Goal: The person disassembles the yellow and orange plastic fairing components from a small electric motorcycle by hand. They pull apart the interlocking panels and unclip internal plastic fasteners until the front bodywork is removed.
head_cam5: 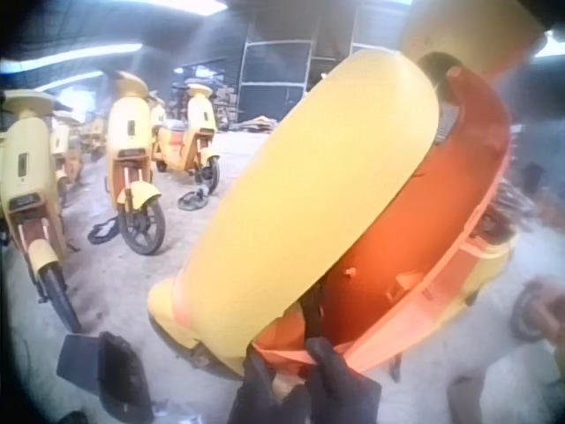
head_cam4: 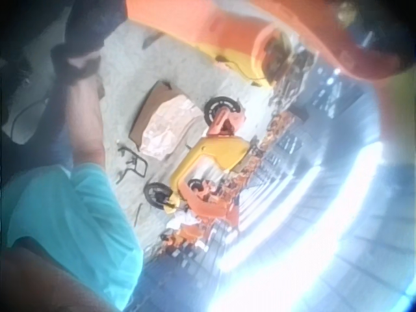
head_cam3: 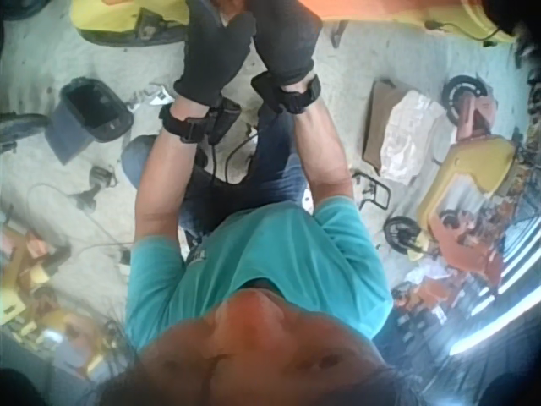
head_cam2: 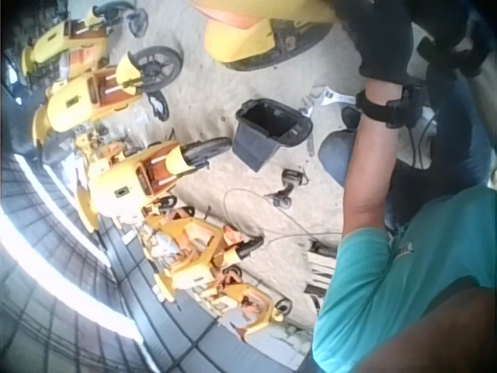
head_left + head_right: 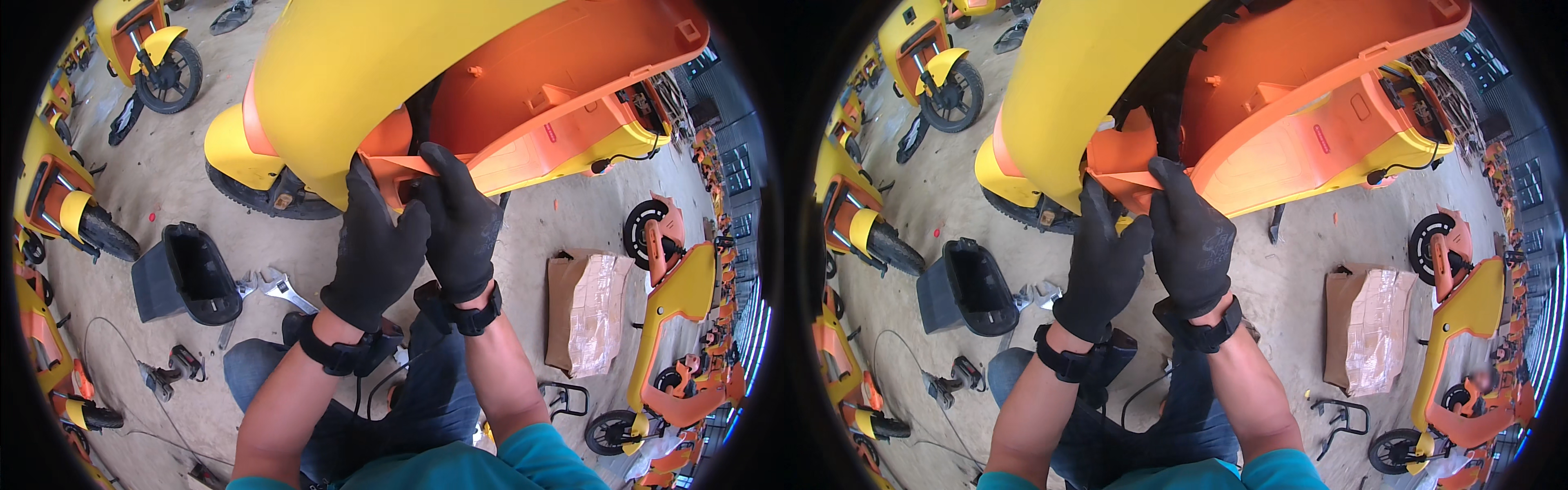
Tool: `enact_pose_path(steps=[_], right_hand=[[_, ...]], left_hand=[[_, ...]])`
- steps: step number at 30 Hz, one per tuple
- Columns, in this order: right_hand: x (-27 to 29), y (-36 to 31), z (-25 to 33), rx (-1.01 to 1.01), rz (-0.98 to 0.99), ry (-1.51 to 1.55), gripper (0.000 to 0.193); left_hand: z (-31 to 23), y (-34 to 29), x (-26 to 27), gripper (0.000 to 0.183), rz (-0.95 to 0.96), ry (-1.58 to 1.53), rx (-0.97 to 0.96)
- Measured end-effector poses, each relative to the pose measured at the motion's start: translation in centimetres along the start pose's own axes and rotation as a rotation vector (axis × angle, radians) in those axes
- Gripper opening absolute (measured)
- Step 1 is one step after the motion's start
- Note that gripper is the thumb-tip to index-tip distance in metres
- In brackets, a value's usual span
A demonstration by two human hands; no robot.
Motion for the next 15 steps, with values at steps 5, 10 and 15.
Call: enact_pose_path(steps=[5,10,15], right_hand=[[0.4,0.5,0.9,0.13,-0.054,-0.015,0.033],[0.5,0.4,0.9,0.151,-0.066,-0.042,0.032],[3.4,-1.1,-1.9,0.07,-0.016,0.034,0.025]], left_hand=[[0.8,0.3,-0.3,0.064,-0.021,-0.131,0.065],[1.7,0.3,0.4,0.05,-0.107,-0.02,0.033],[2.7,0.9,1.3,0.031,-0.182,0.06,0.043]])
Point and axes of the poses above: each hand's wrist, its own y-axis towards the middle knuckle, its own x-axis out of the back of the hand, z = x × y, the point moved 6 cm from there along y, towards the middle knuckle, and after that the axes turned 4 degrees about -x, right-handed, at the moved point
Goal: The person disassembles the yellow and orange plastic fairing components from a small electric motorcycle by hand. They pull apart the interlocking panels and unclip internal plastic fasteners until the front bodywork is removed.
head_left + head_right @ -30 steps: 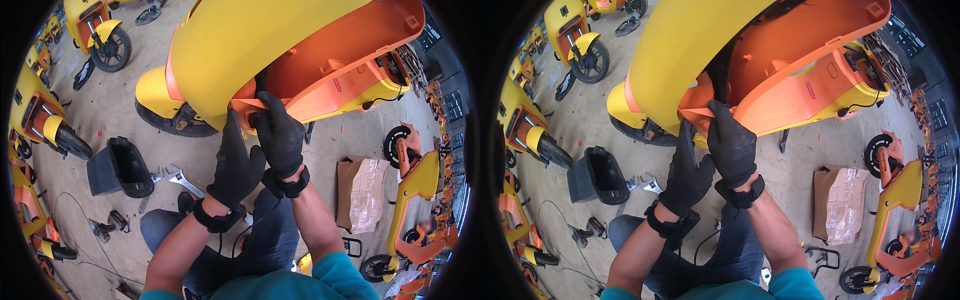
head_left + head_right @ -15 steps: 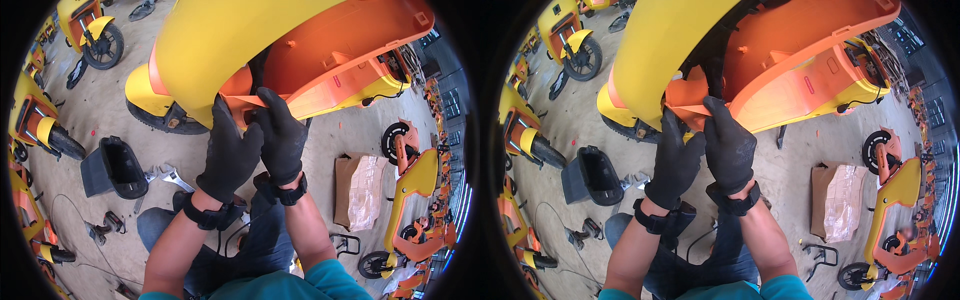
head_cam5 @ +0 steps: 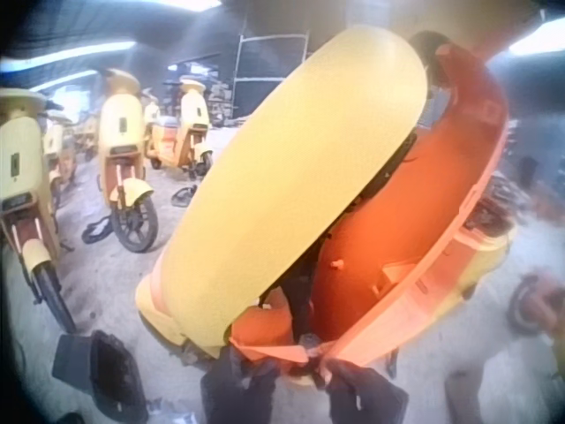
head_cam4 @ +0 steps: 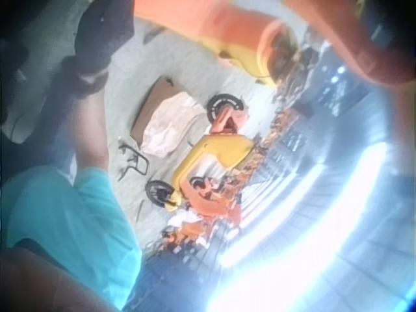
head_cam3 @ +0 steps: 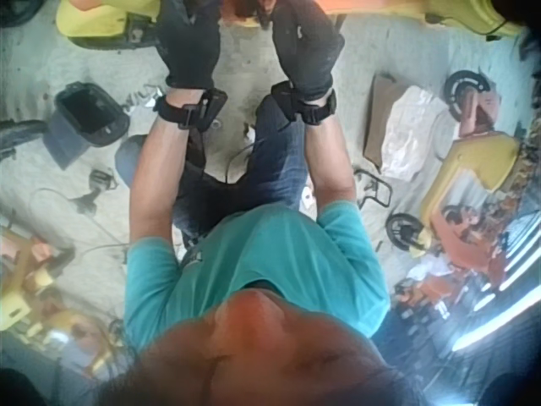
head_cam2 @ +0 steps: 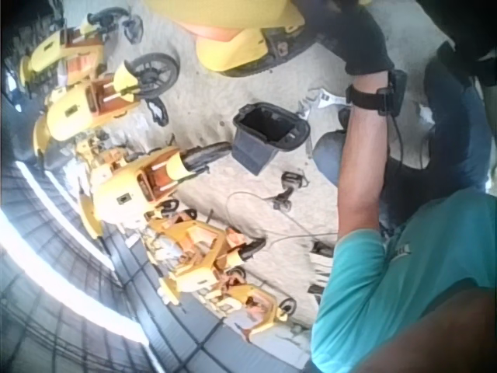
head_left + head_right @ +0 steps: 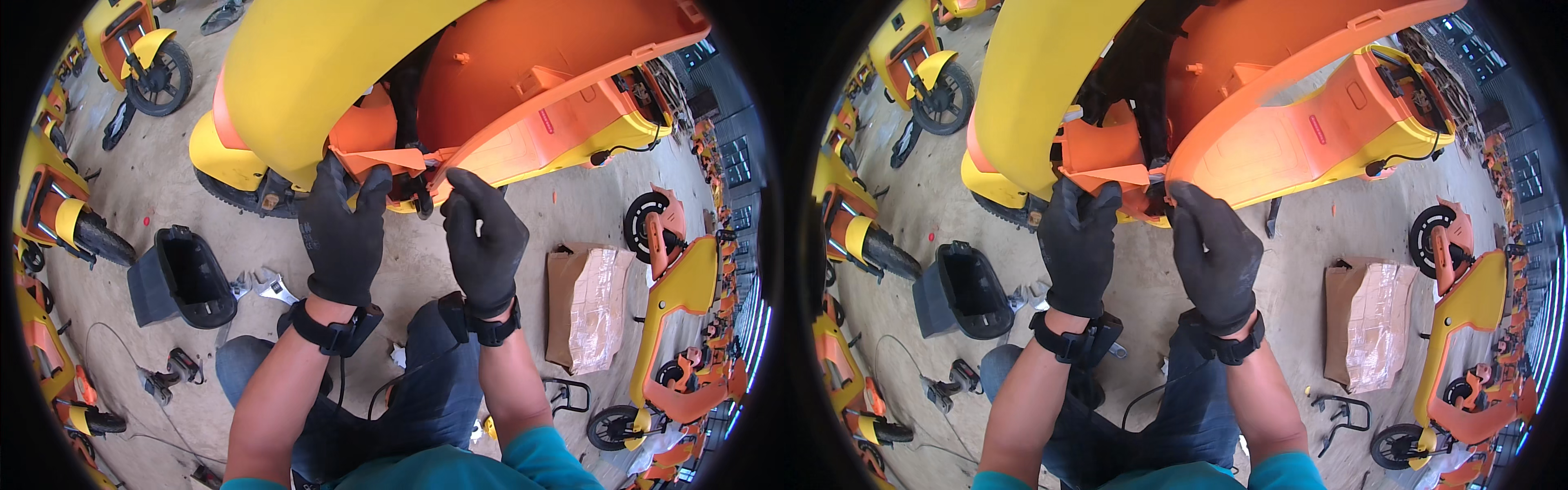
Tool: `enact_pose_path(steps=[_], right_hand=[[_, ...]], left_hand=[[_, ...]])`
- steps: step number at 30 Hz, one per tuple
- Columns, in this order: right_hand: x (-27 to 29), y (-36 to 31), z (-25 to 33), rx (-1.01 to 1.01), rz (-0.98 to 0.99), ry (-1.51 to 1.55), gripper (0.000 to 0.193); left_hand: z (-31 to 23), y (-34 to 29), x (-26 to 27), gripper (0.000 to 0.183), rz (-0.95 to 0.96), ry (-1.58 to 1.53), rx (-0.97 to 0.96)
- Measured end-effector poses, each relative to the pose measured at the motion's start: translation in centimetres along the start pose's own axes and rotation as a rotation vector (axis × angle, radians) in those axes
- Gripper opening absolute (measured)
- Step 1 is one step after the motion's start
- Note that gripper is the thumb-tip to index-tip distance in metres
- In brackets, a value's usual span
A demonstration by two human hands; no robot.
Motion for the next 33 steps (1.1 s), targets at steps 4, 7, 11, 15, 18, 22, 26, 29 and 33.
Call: enact_pose_path(steps=[4,7,11,15,18,22,26,29,33], right_hand=[[1.4,2.0,-4.3,-0.203,0.109,0.244,0.012],[1.1,3.5,-4.7,-0.131,0.275,0.245,0.015],[1.0,4.9,-3.8,-0.063,0.449,0.123,0.019],[0.0,5.8,-3.8,-0.012,0.589,0.156,0.036],[0.2,6.7,-4.9,-0.101,0.581,0.161,0.029],[0.0,7.1,-5.3,-0.085,0.554,0.24,0.034],[0.5,7.6,-4.8,-0.075,0.521,0.155,0.041],[1.1,6.3,-5.2,-0.07,0.36,-0.025,0.037],[1.4,7.0,-1.5,0.043,-0.001,0.223,0.035]], left_hand=[[-0.4,0.2,-0.6,0.028,-0.061,-0.029,-0.04],[-0.8,0.1,-0.4,0.03,-0.081,-0.018,-0.044],[-1.2,-0.3,-0.5,0.03,-0.09,0.009,-0.082],[-0.6,-0.4,-0.2,0.032,-0.094,0.077,-0.105],[-1.2,0.4,-0.4,0.04,-0.113,0.066,-0.193],[-1.1,0.9,-0.6,0.042,-0.124,0.121,-0.227],[-1.5,1.5,-1.6,0.037,-0.104,0.144,-0.219],[-0.6,1.4,-2.0,0.038,-0.128,0.066,-0.188],[-0.7,1.0,-1.9,0.039,-0.091,0.08,-0.142]])
Point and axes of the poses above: each hand's wrist, its own y-axis towards the middle knuckle, its own x-axis out of the back of the hand, z = x × y, the point moved 6 cm from there along y, towards the middle knuckle, and after that the axes turned 4 degrees about -x, right-handed, at the moved point
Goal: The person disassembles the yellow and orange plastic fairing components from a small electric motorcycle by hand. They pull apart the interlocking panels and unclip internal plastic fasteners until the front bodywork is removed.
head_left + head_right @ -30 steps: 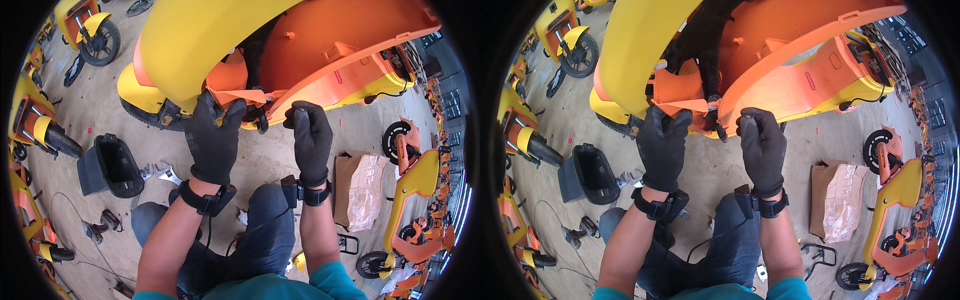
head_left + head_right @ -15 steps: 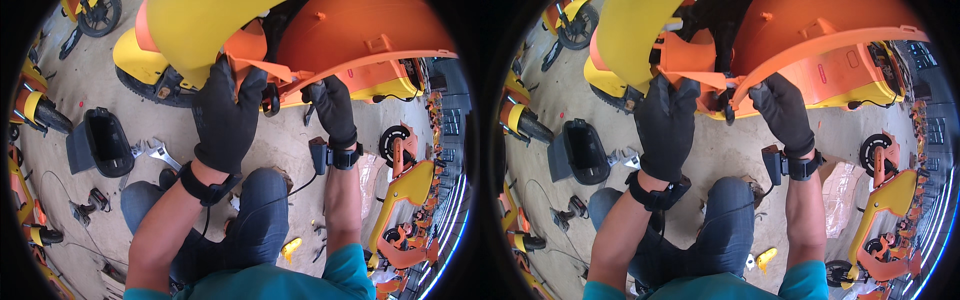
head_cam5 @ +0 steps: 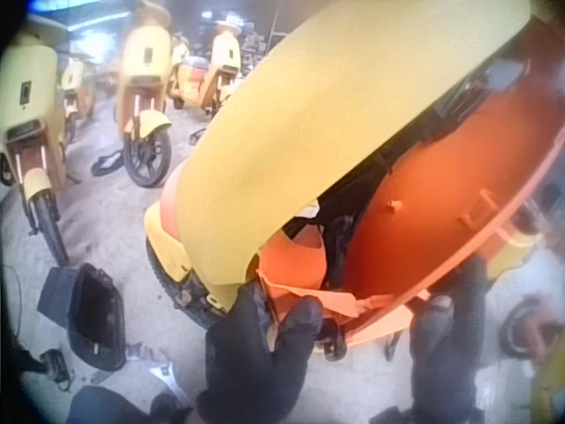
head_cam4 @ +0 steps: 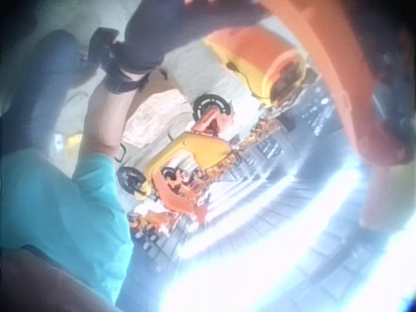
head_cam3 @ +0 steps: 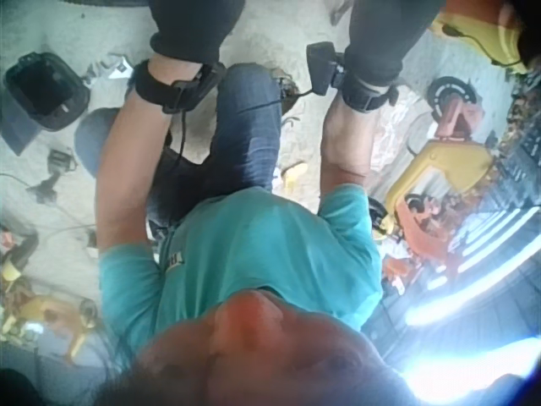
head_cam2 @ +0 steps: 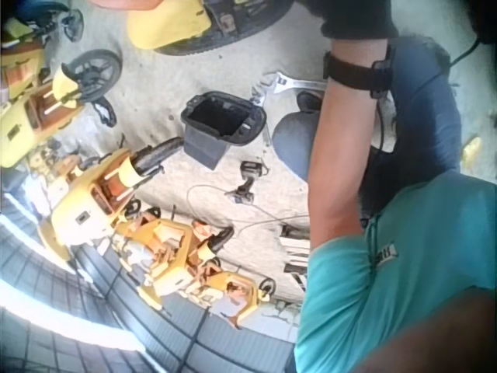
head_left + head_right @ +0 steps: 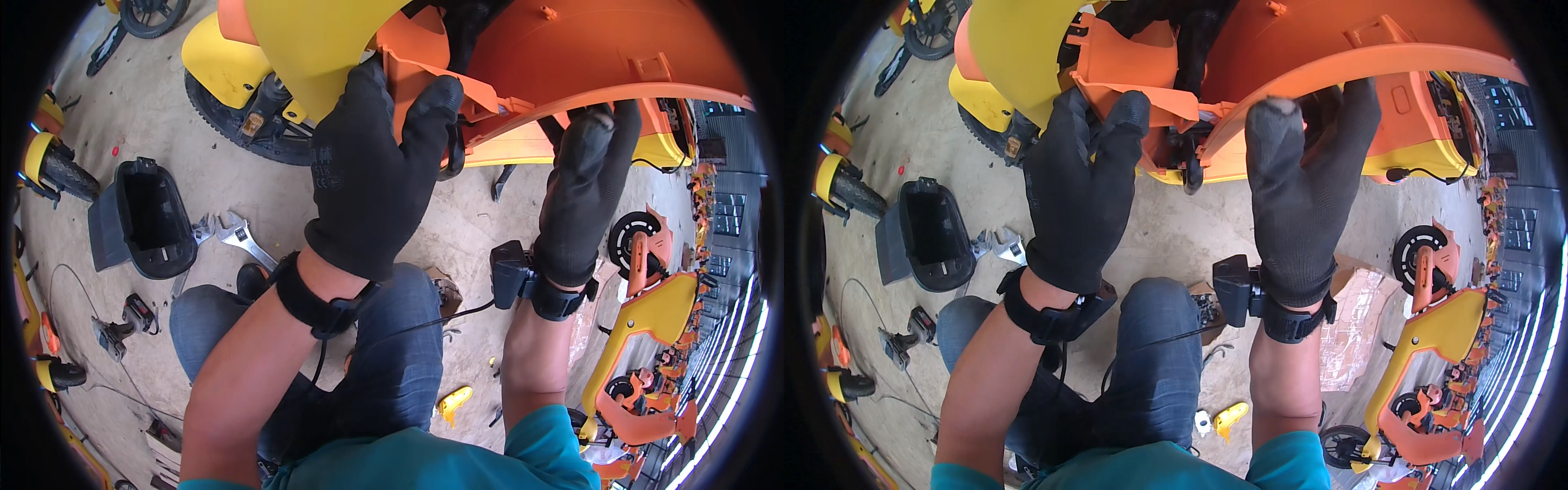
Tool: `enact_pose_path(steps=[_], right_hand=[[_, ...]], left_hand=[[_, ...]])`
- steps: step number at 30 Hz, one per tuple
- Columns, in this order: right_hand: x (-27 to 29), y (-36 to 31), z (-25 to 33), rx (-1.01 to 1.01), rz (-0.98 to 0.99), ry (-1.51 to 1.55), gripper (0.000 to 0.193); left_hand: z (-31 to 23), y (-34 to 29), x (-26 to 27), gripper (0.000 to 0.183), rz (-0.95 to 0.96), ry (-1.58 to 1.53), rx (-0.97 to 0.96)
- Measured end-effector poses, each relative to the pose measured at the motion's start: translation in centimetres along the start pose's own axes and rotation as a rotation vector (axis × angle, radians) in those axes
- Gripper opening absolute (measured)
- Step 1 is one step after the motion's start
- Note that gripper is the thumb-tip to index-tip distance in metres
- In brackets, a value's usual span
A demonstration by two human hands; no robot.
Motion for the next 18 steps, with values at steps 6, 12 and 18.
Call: enact_pose_path(steps=[6,12,18], right_hand=[[-1.4,1.9,-0.3,0.026,-0.222,-0.028,0.017],[-3.2,0.2,1.7,0.56,-0.098,-1.093,0.008],[-2.9,-0.2,2.1,0.626,-0.132,-1.207,0.008]], left_hand=[[0.1,0.0,-0.5,0.039,0.021,-0.039,-0.002],[0.0,0.6,-0.3,0.04,0.005,-0.049,0.07],[0.3,1.0,-1.1,0.04,-0.066,-0.026,0.023]])
Point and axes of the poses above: each hand's wrist, its own y-axis towards the middle knuckle, its own x-axis out of the back of the hand, z = x × y, the point moved 6 cm from there along y, towards the middle knuckle, and after that the axes turned 4 degrees about -x, right-handed, at the moved point
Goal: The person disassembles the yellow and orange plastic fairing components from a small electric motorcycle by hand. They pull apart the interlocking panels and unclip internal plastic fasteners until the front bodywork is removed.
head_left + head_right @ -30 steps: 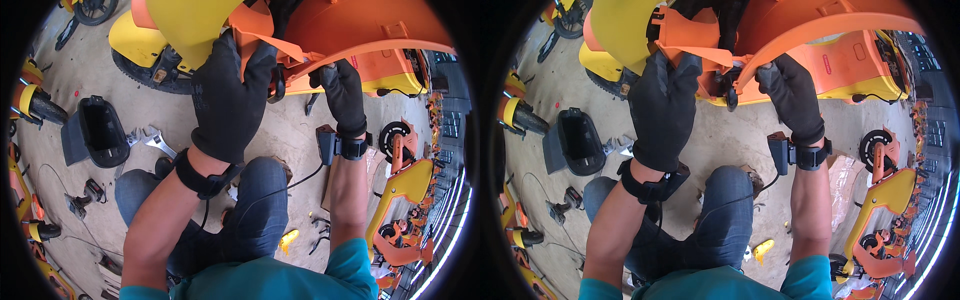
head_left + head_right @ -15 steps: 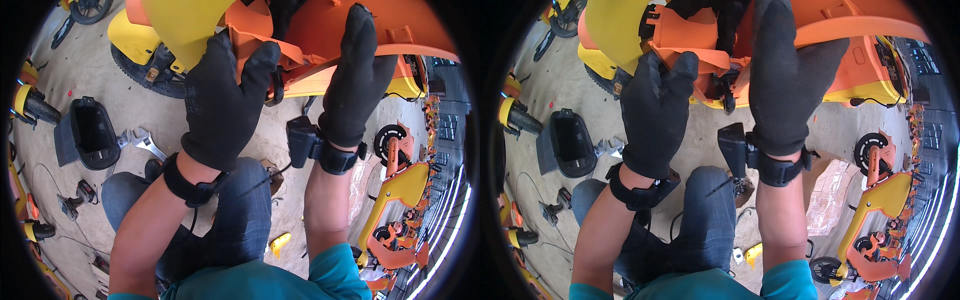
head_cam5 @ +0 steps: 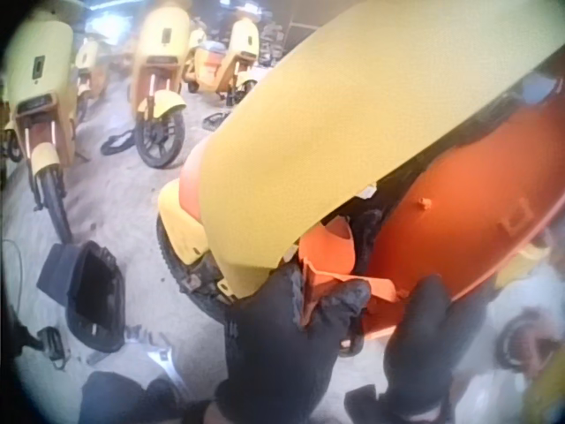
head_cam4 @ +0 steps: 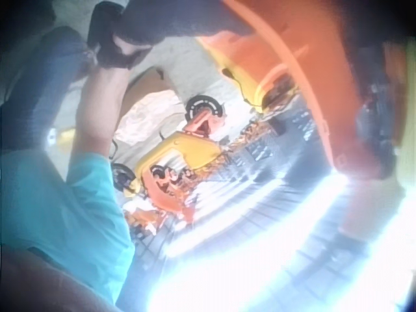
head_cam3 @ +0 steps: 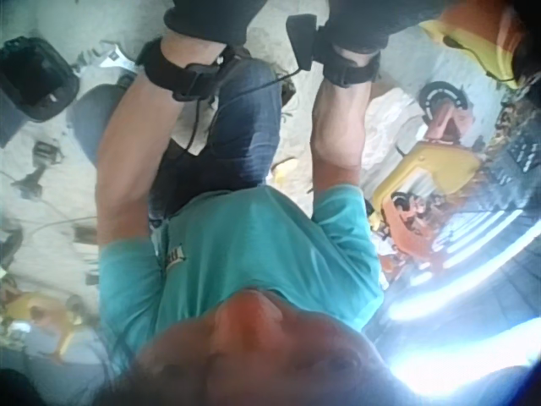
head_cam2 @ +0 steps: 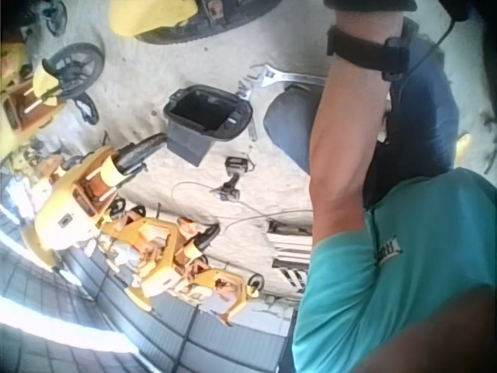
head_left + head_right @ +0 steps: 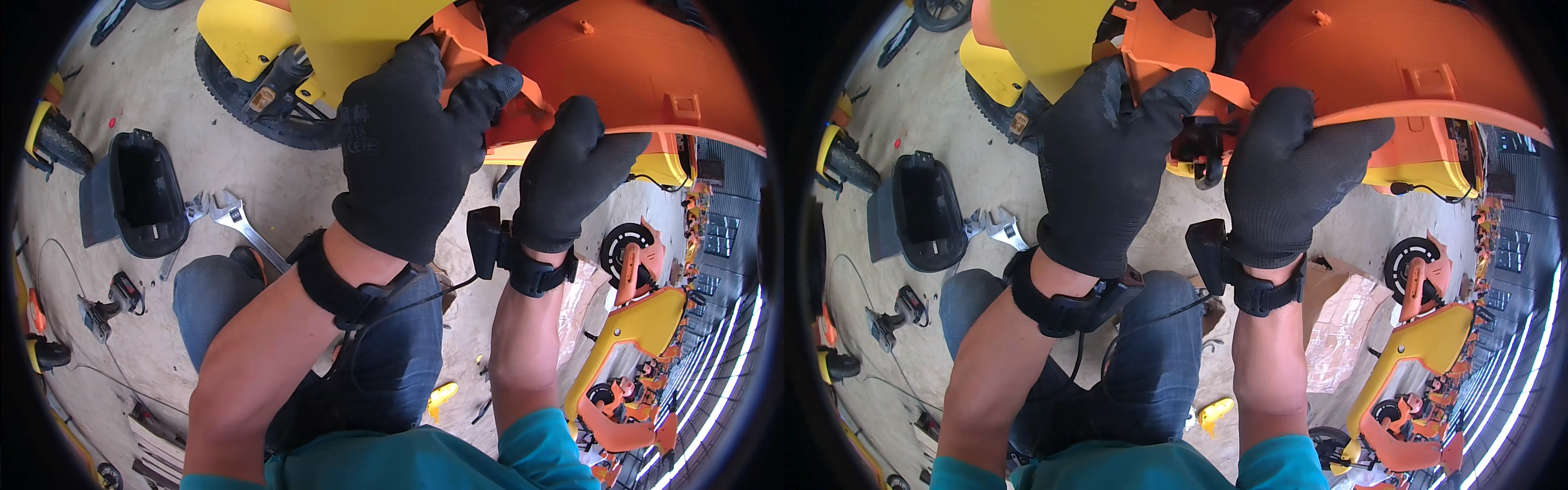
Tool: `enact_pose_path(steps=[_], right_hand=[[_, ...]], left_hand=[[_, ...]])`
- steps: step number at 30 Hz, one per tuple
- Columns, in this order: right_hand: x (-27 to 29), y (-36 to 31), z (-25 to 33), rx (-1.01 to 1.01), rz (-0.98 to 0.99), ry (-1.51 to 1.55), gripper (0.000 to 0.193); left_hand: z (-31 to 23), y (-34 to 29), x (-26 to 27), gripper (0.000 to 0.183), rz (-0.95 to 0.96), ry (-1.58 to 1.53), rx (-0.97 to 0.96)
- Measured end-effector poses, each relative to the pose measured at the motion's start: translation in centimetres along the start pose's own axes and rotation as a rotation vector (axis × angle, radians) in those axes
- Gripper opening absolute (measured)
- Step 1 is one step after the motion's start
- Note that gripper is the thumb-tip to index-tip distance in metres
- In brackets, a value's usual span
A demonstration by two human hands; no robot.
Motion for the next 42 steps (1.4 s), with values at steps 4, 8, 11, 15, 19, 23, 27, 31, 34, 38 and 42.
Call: enact_pose_path(steps=[4,8,11,15,19,23,27,31,34,38,42], right_hand=[[-0.7,-0.3,-1.5,-0.605,-0.044,0.802,0.011],[-0.6,-0.1,-2.0,-0.59,-0.033,0.807,0.011],[-0.9,0.1,-2.2,-0.44,0.011,0.676,0.012],[0.5,-0.3,-0.9,-0.505,0.118,0.736,0.016],[3.5,-3.2,-1.1,-0.691,0.037,0.761,0.04],[3.5,-3.7,-1.3,-0.707,0.173,0.861,0.05],[3.1,-1.3,-1.5,-0.832,0.176,1.053,0.043],[2.2,0.5,0.4,-0.051,0.352,0.087,0.033],[0.8,-1.3,-0.4,-0.314,0.422,0.445,0.028],[-0.3,-1.9,-1.4,-0.826,0.405,0.916,0.023],[-0.3,-1.9,-1.1,-0.678,0.421,0.809,0.026]], left_hand=[[0.6,-0.6,0.1,0.042,-0.059,-0.094,-0.018],[-0.5,-0.2,0.1,0.036,0.094,-0.012,-0.001],[-1.0,0.0,0.3,0.036,0.075,0.003,-0.024],[-0.9,0.1,0.9,0.038,0.091,0.051,0.039],[-0.8,0.0,0.7,0.041,0.115,0.025,0.057],[-0.8,-0.2,1.0,0.043,0.111,0.049,0.071],[-2.5,0.1,1.6,0.046,0.106,-0.05,0.097],[-2.7,0.1,1.7,0.047,0.098,-0.187,0.131],[-2.5,0.5,1.4,0.048,0.076,-0.15,0.327],[-1.8,0.1,1.9,0.046,0.152,-0.181,0.103],[-2.1,0.5,2.1,0.042,0.179,-0.271,0.126]])
Point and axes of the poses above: each hand's wrist, its own y-axis towards the middle knuckle, its own x-axis out of the back of the hand, z = x × y, the point moved 6 cm from there along y, towards the middle knuckle, and after that the axes turned 4 degrees about -x, right-handed, at the moved point
